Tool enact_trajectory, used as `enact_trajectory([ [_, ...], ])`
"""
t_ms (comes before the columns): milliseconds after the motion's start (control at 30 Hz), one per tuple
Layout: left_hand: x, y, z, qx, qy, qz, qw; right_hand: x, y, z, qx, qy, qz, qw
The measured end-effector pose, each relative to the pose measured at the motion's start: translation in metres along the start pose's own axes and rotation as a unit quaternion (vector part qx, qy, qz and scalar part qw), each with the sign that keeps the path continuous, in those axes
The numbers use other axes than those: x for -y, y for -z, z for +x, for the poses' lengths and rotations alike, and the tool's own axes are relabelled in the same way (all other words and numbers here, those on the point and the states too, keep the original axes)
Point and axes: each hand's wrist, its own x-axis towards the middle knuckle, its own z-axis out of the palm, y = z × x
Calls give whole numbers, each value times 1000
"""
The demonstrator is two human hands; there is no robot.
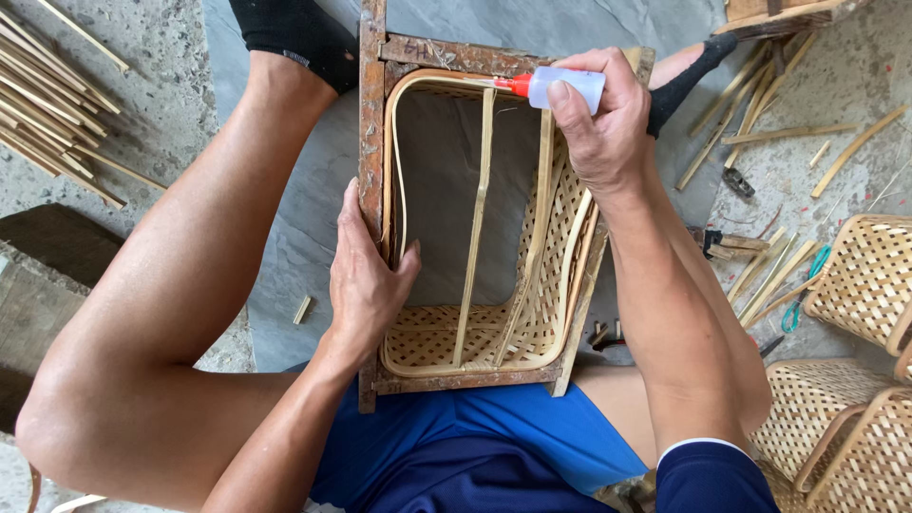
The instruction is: The person sits on the floor with a woven bamboo basket frame across their lap and weaves thin bamboo strips across the opening, pressing each strip into place. They apply glue from a squeeze bottle to the strips, tap them with a hammer, trim with pliers, and at the end pick up a knife.
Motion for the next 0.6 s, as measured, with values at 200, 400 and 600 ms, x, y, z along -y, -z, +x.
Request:
enact_trajectory([
  [200,0,-1,-1,-28,-47,12,998,-2,4,2,2,17,-25,1000],
  [400,-5,1,-2,-21,-15,6,1000,5,17,-4,-16,27,-47,998],
  [600,-9,3,-3,-14,1,8,1000,9,27,-7,-25,39,-92,995],
])
